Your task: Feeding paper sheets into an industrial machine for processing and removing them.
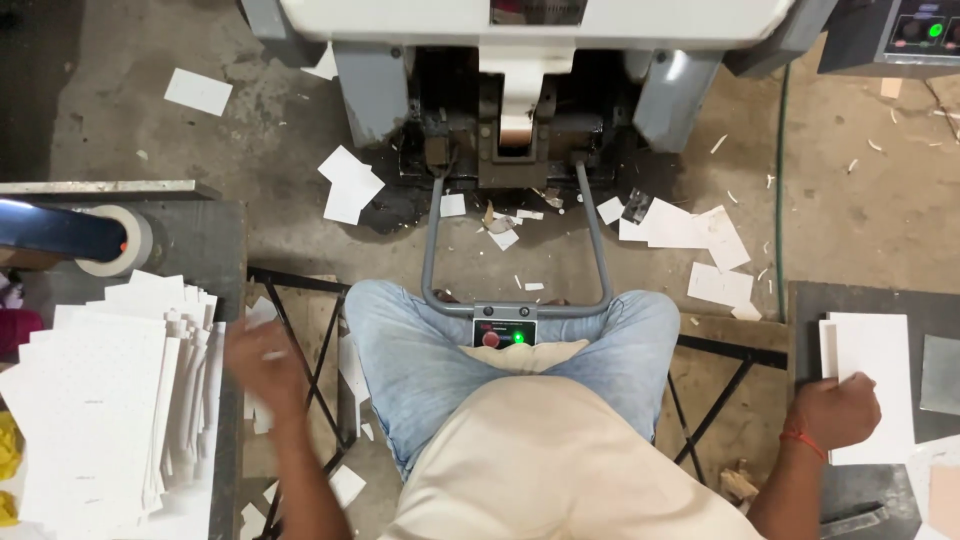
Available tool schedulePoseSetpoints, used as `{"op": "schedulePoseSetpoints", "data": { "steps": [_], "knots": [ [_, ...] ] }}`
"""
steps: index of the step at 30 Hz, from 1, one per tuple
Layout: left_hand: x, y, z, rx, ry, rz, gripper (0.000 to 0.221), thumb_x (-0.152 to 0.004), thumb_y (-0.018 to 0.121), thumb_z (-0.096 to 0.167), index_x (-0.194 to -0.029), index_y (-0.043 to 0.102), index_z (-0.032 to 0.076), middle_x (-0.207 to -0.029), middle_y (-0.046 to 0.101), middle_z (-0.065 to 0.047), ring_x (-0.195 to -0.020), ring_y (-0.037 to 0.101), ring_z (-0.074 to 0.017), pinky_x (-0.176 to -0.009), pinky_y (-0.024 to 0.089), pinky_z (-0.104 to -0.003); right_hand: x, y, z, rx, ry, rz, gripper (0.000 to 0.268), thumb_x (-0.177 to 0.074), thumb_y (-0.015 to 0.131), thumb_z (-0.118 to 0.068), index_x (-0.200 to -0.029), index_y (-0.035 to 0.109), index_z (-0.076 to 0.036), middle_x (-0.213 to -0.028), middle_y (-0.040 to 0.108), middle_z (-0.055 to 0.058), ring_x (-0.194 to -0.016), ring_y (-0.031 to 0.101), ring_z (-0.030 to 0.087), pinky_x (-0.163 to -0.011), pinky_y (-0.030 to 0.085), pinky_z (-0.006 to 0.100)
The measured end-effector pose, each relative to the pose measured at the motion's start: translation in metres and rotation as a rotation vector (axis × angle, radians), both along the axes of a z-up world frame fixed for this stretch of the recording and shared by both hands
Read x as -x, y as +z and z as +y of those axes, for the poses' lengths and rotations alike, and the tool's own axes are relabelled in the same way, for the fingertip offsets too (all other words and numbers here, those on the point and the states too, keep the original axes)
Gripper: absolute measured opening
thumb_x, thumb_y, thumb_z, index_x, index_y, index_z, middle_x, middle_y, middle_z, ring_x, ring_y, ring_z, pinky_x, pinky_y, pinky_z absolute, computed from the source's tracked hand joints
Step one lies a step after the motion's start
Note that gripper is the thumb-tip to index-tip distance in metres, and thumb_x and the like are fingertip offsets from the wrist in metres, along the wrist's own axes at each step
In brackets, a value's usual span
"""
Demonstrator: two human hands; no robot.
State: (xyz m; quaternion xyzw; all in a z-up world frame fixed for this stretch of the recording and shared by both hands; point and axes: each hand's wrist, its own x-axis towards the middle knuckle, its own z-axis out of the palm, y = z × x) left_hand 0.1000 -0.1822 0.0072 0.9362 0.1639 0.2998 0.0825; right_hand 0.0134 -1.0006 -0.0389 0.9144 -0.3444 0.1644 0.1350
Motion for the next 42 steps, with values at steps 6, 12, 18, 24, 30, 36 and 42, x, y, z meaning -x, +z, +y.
{"op": "schedulePoseSetpoints", "data": {
  "steps": [6, 12, 18, 24, 30, 36, 42],
  "knots": [
    [-0.082, -0.009, -0.157, 0.474, -0.727, 0.089, 0.008, -0.089, 0.068, 0.008, -0.096, 0.071, 0.004, -0.111, 0.071, -0.014, -0.12, 0.062, -0.0343, -0.107, 0.047, -0.045, 0.001, 0.003, 0.009, -0.057, 0.067, -0.105, 0.016, -0.083, 0.055, 0.003, -0.096, 0.065, 0.006, -0.097, 0.064, 0.025, -0.094, 0.061, 0.04, -0.089, 0.05, 0.049],
    [-0.189, 0.079, -0.227, 0.38, -1.1, -0.144, 0.014, -0.097, 0.07, 0.014, -0.105, 0.077, 0.004, -0.11, 0.072, -0.015, -0.11, 0.068, -0.0354, -0.096, 0.054, -0.045, 0.001, -0.01, 0.007, -0.138, 0.017, -0.182, 0.032, -0.092, 0.061, 0.001, -0.124, 0.058, 0.007, -0.13, 0.052, 0.027, -0.124, 0.045, 0.046, -0.098, 0.041, 0.059],
    [-0.334, 0.077, -0.213, 0.591, -0.95, -0.171, 0.013, -0.1, 0.068, 0.014, -0.099, 0.076, 0.004, -0.102, 0.075, -0.013, -0.092, 0.073, -0.03, -0.082, 0.058, -0.039, -0.009, -0.018, 0.007, -0.089, -0.065, -0.207, 0.034, -0.094, 0.064, -0.001, -0.126, 0.057, 0.002, -0.134, 0.052, 0.021, -0.126, 0.047, 0.043, -0.099, 0.041, 0.057],
    [-0.353, -0.033, -0.222, 0.553, -0.304, 0.171, 0.024, -0.084, 0.078, 0.027, -0.094, 0.077, 0.005, -0.096, 0.074, -0.017, -0.091, 0.07, -0.0365, -0.079, 0.055, -0.045, -0.001, -0.005, 0.01, -0.08, -0.031, -0.199, 0.035, -0.094, 0.063, -0.001, -0.128, 0.056, 0.003, -0.133, 0.051, 0.021, -0.127, 0.046, 0.043, -0.099, 0.041, 0.056],
    [-0.328, -0.016, -0.251, 0.294, 0.105, 0.202, 0.049, -0.053, 0.09, 0.048, -0.089, 0.078, 0.018, -0.106, 0.07, -0.018, -0.1, 0.066, -0.0422, -0.075, 0.05, -0.057, -0.011, 0.015, -0.038, -0.11, 0.108, -0.047, 0.018, -0.089, 0.058, 0.002, -0.103, 0.069, 0.004, -0.106, 0.064, 0.024, -0.098, 0.06, 0.038, -0.08, 0.051, 0.044],
    [-0.28, -0.038, -0.214, 0.898, -0.443, -0.015, 0.021, -0.097, 0.073, 0.019, -0.107, 0.059, 0.007, -0.1, 0.068, -0.013, -0.091, 0.067, -0.03, -0.085, 0.053, -0.041, -0.12, 0.064, 0.049, -0.336, 0.535, -0.708, 0.034, -0.109, 0.049, 0.006, -0.12, 0.081, 0.004, -0.102, 0.079, 0.01, -0.092, 0.069, 0.018, -0.075, 0.05, 0.03],
    [-0.114, -0.072, 0.041, 0.636, -0.167, -0.454, 0.031, -0.103, 0.075, 0.01, -0.123, 0.055, -0.003, -0.112, 0.059, -0.012, -0.098, 0.062, -0.0224, -0.086, 0.055, -0.031, -0.254, 0.025, 0.228, -0.526, 0.962, -0.365, 0.051, -0.09, 0.05, 0.013, -0.138, 0.063, 0.006, -0.131, 0.067, 0.022, -0.117, 0.059, 0.038, -0.104, 0.048, 0.044]
  ]
}}
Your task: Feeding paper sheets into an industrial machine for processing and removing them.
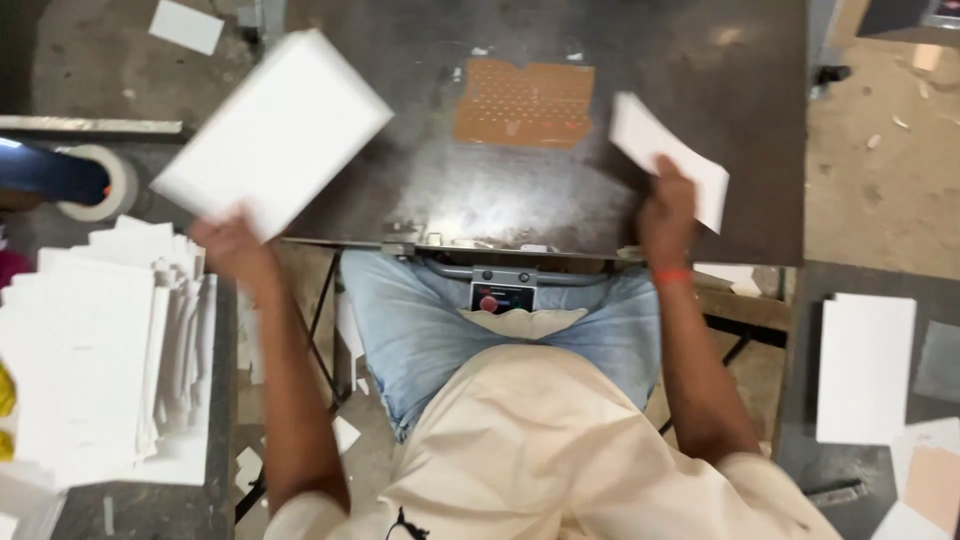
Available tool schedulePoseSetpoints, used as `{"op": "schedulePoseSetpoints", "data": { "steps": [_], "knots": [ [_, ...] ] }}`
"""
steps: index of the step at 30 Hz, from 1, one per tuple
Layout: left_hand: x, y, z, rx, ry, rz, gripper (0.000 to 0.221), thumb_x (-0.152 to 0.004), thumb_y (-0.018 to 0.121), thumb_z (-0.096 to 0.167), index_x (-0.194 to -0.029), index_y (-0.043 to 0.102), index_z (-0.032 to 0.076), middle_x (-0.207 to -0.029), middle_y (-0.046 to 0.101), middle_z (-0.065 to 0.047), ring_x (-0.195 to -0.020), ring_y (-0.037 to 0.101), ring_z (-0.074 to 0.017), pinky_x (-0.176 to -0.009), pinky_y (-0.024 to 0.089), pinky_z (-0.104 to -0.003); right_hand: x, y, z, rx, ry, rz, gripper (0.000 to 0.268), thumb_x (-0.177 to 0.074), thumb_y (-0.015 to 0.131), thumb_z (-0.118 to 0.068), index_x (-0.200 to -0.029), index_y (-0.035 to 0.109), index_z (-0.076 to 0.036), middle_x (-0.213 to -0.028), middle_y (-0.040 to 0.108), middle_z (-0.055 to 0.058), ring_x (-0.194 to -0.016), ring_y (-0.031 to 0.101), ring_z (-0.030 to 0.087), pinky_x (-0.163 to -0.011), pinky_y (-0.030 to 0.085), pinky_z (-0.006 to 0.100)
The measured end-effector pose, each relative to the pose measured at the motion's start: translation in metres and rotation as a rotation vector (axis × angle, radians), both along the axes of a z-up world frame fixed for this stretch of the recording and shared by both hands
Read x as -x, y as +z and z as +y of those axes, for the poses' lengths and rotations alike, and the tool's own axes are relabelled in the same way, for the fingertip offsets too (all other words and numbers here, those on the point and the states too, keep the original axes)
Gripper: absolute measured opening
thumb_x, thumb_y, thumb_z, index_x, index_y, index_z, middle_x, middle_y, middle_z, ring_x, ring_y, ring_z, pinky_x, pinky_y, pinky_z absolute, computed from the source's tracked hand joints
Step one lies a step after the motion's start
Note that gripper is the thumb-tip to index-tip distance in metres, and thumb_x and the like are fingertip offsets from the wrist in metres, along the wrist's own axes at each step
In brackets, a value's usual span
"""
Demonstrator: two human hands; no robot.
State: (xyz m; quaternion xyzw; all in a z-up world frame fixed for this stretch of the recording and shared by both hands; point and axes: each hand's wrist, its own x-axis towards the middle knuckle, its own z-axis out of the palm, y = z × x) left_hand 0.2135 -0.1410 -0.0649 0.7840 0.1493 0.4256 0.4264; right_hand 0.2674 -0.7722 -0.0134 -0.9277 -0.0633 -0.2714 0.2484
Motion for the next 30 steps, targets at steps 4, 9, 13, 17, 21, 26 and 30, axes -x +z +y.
{"op": "schedulePoseSetpoints", "data": {
  "steps": [4, 9, 13, 17, 21, 26, 30],
  "knots": [
    [0.143, 0.102, 0.101, 0.643, 0.477, -0.08, 0.038, -0.102, 0.06, 0.008, -0.137, 0.044, 0.005, -0.128, 0.061, -0.015, -0.109, 0.07, -0.0231, -0.085, 0.063, -0.034, -0.06, -0.02, 0.105, 0.012, 0.238, 0.211, 0.038, -0.099, 0.054, 0.003, -0.131, 0.07, -0.01, -0.138, 0.067, 0.014, -0.133, 0.057, 0.034, -0.117, 0.032, 0.055],
    [0.266, 0.117, 0.13, 0.52, 0.798, 0.048, 0.029, -0.106, 0.063, 0.011, -0.129, 0.044, 0.007, -0.122, 0.063, -0.016, -0.101, 0.077, -0.0233, -0.07, 0.069, -0.029, -0.094, -0.006, 0.163, 0.068, 0.363, 0.28, 0.04, -0.097, 0.054, 0.001, -0.132, 0.07, -0.009, -0.142, 0.065, 0.012, -0.138, 0.052, 0.032, -0.12, 0.024, 0.056],
    [0.291, 0.101, 0.114, 0.249, 0.778, 0.363, 0.06, -0.094, 0.068, -0.005, -0.142, 0.032, 0.001, -0.127, 0.052, -0.018, -0.113, 0.07, -0.0287, -0.088, 0.062, -0.034, -0.107, 0.0, 0.17, 0.072, 0.419, 0.311, 0.033, -0.102, 0.058, -0.003, -0.132, 0.069, -0.008, -0.143, 0.063, 0.012, -0.14, 0.049, 0.031, -0.122, 0.022, 0.055],
    [0.283, 0.109, 0.095, -0.504, 0.861, 0.66, 0.072, -0.082, 0.084, -0.006, -0.137, 0.038, -0.006, -0.138, 0.046, -0.024, -0.125, 0.054, -0.0377, -0.103, 0.045, -0.052, -0.114, 0.01, 0.17, 0.07, 0.445, 0.342, 0.032, -0.101, 0.061, -0.005, -0.132, 0.069, -0.008, -0.143, 0.062, 0.012, -0.14, 0.048, 0.032, -0.122, 0.022, 0.054],
    [0.238, 0.117, 0.098, -0.462, 0.697, 0.589, 0.051, -0.092, 0.077, -0.005, -0.137, 0.053, -0.003, -0.144, 0.05, -0.023, -0.132, 0.054, -0.0338, -0.108, 0.044, -0.052, -0.121, 0.008, 0.166, 0.056, 0.47, 0.345, 0.032, -0.1, 0.063, -0.005, -0.131, 0.071, -0.009, -0.141, 0.063, 0.013, -0.139, 0.049, 0.032, -0.122, 0.022, 0.053],
    [0.196, 0.126, 0.109, -0.277, 0.431, 0.509, 0.008, -0.099, 0.064, 0.002, -0.105, 0.066, -0.003, -0.115, 0.063, -0.015, -0.092, 0.063, -0.0198, -0.076, 0.054, -0.037, -0.128, 0.009, 0.166, -0.008, 0.483, 0.349, 0.027, -0.1, 0.068, -0.006, -0.126, 0.074, -0.01, -0.137, 0.066, 0.01, -0.136, 0.054, 0.029, -0.121, 0.03, 0.048],
    [0.204, 0.092, 0.148, -0.412, 0.385, 0.485, 0.013, -0.085, 0.066, -0.001, -0.097, 0.071, 0.001, -0.107, 0.068, -0.011, -0.086, 0.064, -0.0194, -0.072, 0.053, -0.034, -0.127, 0.021, 0.168, -0.018, 0.48, 0.377, 0.026, -0.098, 0.069, -0.005, -0.123, 0.074, -0.008, -0.136, 0.066, 0.011, -0.134, 0.054, 0.03, -0.12, 0.029, 0.05]
  ]
}}
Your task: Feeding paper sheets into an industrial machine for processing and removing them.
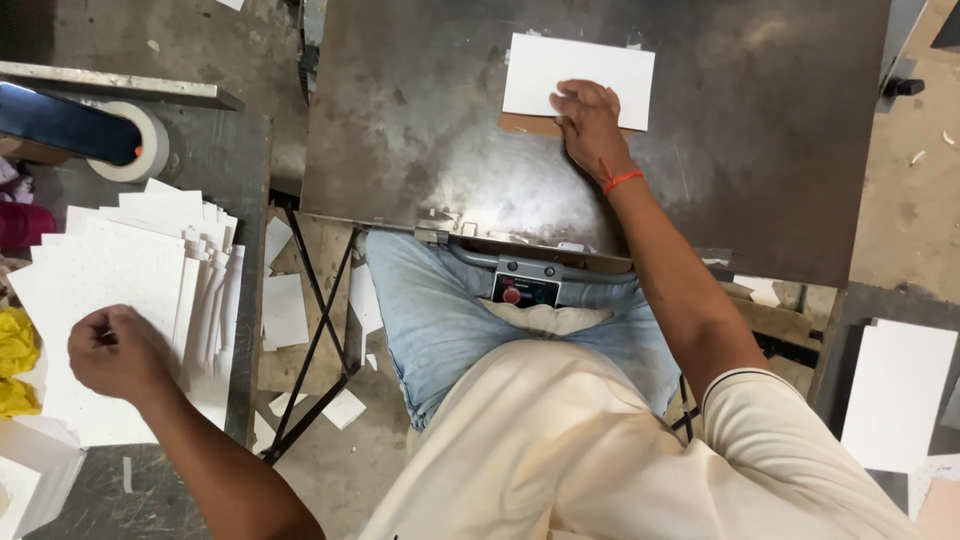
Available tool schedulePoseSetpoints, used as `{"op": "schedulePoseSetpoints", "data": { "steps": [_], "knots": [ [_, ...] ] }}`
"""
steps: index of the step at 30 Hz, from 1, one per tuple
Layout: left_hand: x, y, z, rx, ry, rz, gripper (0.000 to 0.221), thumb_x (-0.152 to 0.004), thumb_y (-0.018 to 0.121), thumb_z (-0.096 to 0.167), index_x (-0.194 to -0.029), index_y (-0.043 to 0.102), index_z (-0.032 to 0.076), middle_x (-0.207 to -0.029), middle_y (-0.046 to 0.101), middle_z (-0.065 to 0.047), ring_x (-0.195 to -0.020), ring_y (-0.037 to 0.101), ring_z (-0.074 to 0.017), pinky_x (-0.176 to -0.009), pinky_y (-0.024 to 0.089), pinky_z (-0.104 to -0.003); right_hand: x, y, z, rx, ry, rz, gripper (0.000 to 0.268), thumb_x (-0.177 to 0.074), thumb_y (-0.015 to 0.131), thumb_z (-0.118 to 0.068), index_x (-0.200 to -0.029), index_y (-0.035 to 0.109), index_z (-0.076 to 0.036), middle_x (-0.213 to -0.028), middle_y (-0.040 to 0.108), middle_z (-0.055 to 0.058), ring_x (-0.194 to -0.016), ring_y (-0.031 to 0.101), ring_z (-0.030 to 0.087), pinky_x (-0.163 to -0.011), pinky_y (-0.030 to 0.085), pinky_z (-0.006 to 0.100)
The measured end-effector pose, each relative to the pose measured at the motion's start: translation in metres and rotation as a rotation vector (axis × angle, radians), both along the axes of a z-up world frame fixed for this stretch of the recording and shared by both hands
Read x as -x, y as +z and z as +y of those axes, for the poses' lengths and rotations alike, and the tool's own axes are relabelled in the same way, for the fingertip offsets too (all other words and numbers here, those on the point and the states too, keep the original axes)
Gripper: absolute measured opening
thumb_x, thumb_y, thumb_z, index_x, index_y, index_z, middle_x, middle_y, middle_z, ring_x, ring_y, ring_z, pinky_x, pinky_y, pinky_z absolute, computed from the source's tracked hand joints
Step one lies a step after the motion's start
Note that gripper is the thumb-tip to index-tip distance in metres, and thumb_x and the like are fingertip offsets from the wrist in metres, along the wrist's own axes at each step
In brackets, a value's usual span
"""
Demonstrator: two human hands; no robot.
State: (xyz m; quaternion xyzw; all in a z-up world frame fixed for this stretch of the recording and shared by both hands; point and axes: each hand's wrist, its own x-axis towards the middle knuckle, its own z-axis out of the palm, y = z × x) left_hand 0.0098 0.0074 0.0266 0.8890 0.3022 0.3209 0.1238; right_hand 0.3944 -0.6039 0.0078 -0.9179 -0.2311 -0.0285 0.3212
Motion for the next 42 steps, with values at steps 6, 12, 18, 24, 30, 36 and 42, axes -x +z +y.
{"op": "schedulePoseSetpoints", "data": {
  "steps": [6, 12, 18, 24, 30, 36, 42],
  "knots": [
    [0.004, -0.013, 0.013, 0.204, 0.046, -0.116, 0.002, -0.092, 0.069, 0.003, -0.092, 0.07, 0.003, -0.094, 0.068, -0.004, -0.078, 0.058, -0.014, -0.072, 0.047, -0.03, -0.042, -0.009, -0.022, 0.016, 0.075, 0.154, 0.028, -0.093, 0.077, -0.011, -0.12, 0.074, -0.005, -0.139, 0.064, 0.01, -0.132, 0.053, 0.029, -0.115, 0.035, 0.047],
    [-0.001, -0.005, 0.005, 0.238, 0.096, -0.091, 0.002, -0.094, 0.069, 0.006, -0.094, 0.069, 0.005, -0.096, 0.067, -0.004, -0.08, 0.056, -0.0131, -0.072, 0.046, -0.031, -0.065, 0.02, -0.004, 0.215, -0.019, 0.261, 0.052, -0.066, 0.096, -0.029, -0.1, 0.069, 0.0, -0.124, 0.056, 0.02, -0.125, 0.048, 0.039, -0.101, 0.048, 0.045],
    [-0.007, 0.004, -0.007, 0.308, 0.064, -0.08, 0.009, -0.097, 0.066, 0.01, -0.105, 0.069, 0.007, -0.109, 0.064, -0.005, -0.09, 0.058, -0.0139, -0.081, 0.048, -0.031, -0.088, 0.017, -0.003, 0.515, 0.026, 0.323, 0.066, -0.06, 0.1, -0.043, -0.098, 0.069, 0.001, -0.121, 0.058, 0.022, -0.125, 0.047, 0.043, -0.102, 0.048, 0.049],
    [-0.006, 0.014, -0.018, 0.298, 0.116, -0.04, 0.011, -0.1, 0.07, 0.017, -0.107, 0.071, 0.009, -0.109, 0.061, -0.005, -0.09, 0.058, -0.0169, -0.084, 0.05, -0.033, -0.098, 0.008, -0.023, 0.512, 0.187, 0.035, 0.067, -0.078, 0.09, -0.049, -0.107, 0.065, 0.005, -0.121, 0.059, 0.023, -0.125, 0.049, 0.042, -0.101, 0.048, 0.05],
    [-0.006, 0.011, -0.021, 0.318, 0.033, -0.047, 0.012, -0.096, 0.067, 0.011, -0.107, 0.07, 0.008, -0.12, 0.06, -0.005, -0.096, 0.06, -0.0153, -0.089, 0.052, -0.031, -0.04, 0.085, -0.027, 0.17, -0.027, -0.119, 0.048, -0.107, 0.069, -0.033, -0.133, 0.059, 0.005, -0.139, 0.056, 0.025, -0.13, 0.052, 0.043, -0.104, 0.045, 0.05],
    [-0.009, 0.02, -0.033, 0.203, 0.032, 0.077, 0.024, -0.093, 0.078, 0.014, -0.113, 0.068, 0.007, -0.113, 0.055, -0.008, -0.093, 0.056, -0.0197, -0.083, 0.05, -0.035, 0.101, 0.08, -0.208, 0.143, -0.387, -0.454, 0.01, -0.108, 0.069, -0.009, -0.115, 0.073, -0.003, -0.131, 0.068, 0.016, -0.127, 0.062, 0.035, -0.111, 0.046, 0.046],
    [-0.003, -0.003, -0.023, 0.065, 0.107, 0.196, 0.034, -0.08, 0.076, 0.019, -0.11, 0.064, 0.007, -0.112, 0.055, -0.012, -0.099, 0.057, -0.0281, -0.085, 0.049, -0.045, 0.298, -0.045, -0.447, 0.381, -1.247, 0.139, 0.086, -0.099, 0.074, -0.058, -0.12, 0.06, 0.025, -0.122, 0.06, 0.047, -0.117, 0.058, 0.058, -0.104, 0.043, 0.057]
  ]
}}
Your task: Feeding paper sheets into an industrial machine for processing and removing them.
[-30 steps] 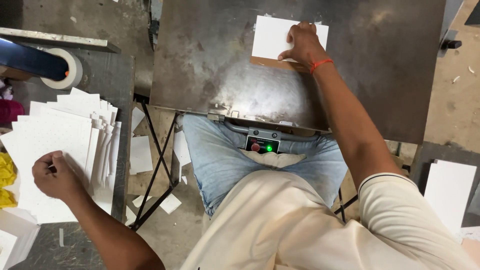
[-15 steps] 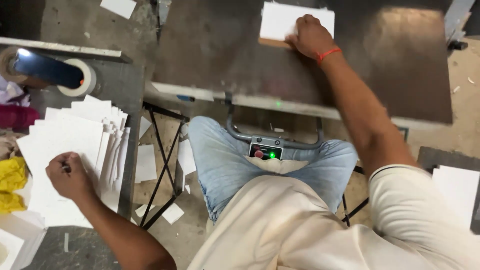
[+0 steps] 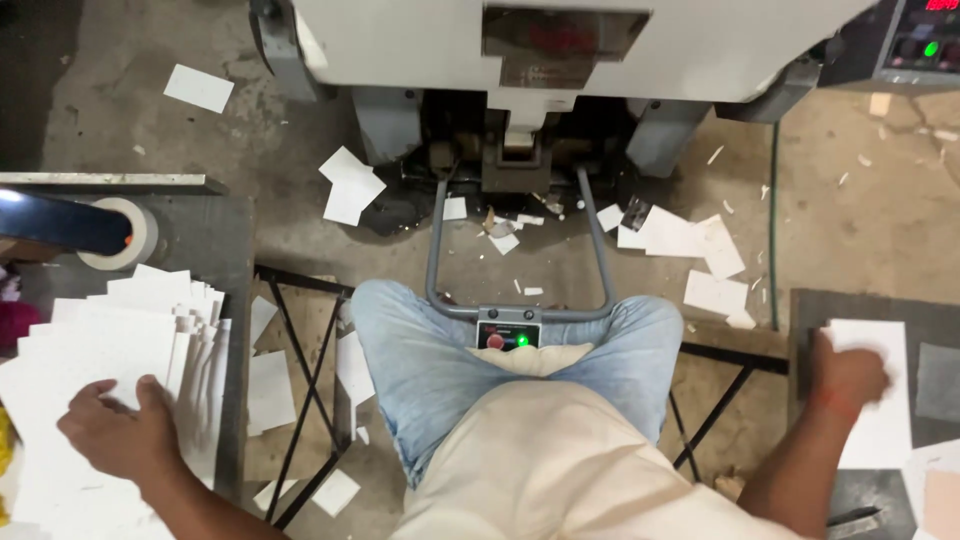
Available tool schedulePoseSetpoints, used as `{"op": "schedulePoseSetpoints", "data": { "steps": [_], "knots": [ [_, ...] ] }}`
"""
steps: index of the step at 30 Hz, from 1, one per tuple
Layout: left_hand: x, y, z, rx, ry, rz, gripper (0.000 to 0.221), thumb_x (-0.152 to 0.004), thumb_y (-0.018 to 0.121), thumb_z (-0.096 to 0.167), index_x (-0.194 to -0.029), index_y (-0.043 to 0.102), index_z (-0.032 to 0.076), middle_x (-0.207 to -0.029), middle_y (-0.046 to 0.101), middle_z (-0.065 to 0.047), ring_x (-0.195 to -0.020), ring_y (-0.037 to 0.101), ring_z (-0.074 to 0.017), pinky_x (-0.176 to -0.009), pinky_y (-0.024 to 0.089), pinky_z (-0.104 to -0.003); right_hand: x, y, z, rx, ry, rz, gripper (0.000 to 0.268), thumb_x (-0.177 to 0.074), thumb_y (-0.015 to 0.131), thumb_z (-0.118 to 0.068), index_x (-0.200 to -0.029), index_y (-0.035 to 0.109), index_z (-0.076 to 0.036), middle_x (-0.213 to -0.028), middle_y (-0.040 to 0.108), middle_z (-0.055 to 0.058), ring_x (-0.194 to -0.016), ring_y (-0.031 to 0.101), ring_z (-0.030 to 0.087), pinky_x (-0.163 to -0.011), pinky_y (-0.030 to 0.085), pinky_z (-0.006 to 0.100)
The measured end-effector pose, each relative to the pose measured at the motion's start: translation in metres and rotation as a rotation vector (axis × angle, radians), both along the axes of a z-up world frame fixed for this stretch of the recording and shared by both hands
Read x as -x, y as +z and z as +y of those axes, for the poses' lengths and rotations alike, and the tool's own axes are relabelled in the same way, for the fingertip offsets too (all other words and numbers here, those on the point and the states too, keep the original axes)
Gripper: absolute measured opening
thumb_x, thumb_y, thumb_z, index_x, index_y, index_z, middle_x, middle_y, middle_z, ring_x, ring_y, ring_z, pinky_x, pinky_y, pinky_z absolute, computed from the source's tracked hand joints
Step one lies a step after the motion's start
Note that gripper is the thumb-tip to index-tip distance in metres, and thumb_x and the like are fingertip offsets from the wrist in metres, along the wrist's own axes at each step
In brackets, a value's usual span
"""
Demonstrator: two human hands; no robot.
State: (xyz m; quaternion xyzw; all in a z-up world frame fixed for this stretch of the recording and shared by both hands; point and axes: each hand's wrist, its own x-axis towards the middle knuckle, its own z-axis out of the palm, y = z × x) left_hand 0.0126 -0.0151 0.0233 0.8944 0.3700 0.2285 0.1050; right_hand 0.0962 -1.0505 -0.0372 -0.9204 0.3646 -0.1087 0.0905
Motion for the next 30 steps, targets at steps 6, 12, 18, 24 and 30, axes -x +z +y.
{"op": "schedulePoseSetpoints", "data": {
  "steps": [6, 12, 18, 24, 30],
  "knots": [
    [0.006, -0.016, 0.01, -0.105, -0.028, 0.082, 0.039, -0.081, 0.076, 0.022, -0.114, 0.063, 0.005, -0.12, 0.053, -0.017, -0.105, 0.056, -0.03, -0.085, 0.049, -0.046, 0.071, 0.013, -0.008, 0.231, -0.034, 0.39, 0.038, -0.096, 0.07, -0.04, -0.09, 0.084, -0.005, -0.09, 0.077, 0.023, -0.088, 0.075, 0.041, -0.089, 0.058, 0.045],
    [-0.005, -0.004, -0.001, -0.236, -0.006, 0.15, 0.044, -0.078, 0.075, 0.02, -0.117, 0.062, 0.003, -0.119, 0.052, -0.019, -0.111, 0.057, -0.0333, -0.085, 0.049, -0.046, 0.064, 0.045, -0.019, 0.014, 0.124, 0.361, 0.035, -0.079, 0.079, -0.041, -0.095, 0.083, -0.01, -0.098, 0.078, 0.015, -0.094, 0.076, 0.038, -0.084, 0.058, 0.045],
    [-0.032, 0.046, -0.058, 0.084, 0.16, 0.085, 0.049, -0.093, 0.078, 0.022, -0.129, 0.057, -0.004, -0.124, 0.045, -0.022, -0.099, 0.056, -0.0339, -0.085, 0.049, -0.052, 0.072, 0.029, 0.031, 0.278, 0.02, 0.295, 0.027, -0.095, 0.069, -0.028, -0.097, 0.08, -0.003, -0.092, 0.075, 0.024, -0.087, 0.074, 0.04, -0.086, 0.057, 0.046],
    [-0.071, -0.032, -0.1, -0.353, -0.17, -0.087, 0.024, -0.104, 0.069, 0.015, -0.119, 0.06, -0.003, -0.128, 0.059, -0.018, -0.125, 0.054, -0.0316, -0.108, 0.045, -0.043, 0.08, -0.004, 0.058, 0.429, -0.027, -0.007, 0.02, -0.086, 0.061, -0.008, -0.098, 0.073, 0.002, -0.097, 0.065, 0.024, -0.095, 0.059, 0.041, -0.094, 0.048, 0.051],
    [-0.144, -0.065, -0.26, 0.408, -0.771, -0.188, 0.013, -0.095, 0.071, 0.016, -0.102, 0.071, 0.004, -0.118, 0.067, -0.017, -0.113, 0.062, -0.0336, -0.101, 0.048, -0.044, 0.077, -0.016, 0.064, 0.378, -0.075, -0.175, 0.023, -0.087, 0.058, 0.002, -0.109, 0.064, 0.004, -0.121, 0.054, 0.025, -0.12, 0.047, 0.044, -0.094, 0.041, 0.054]
  ]
}}
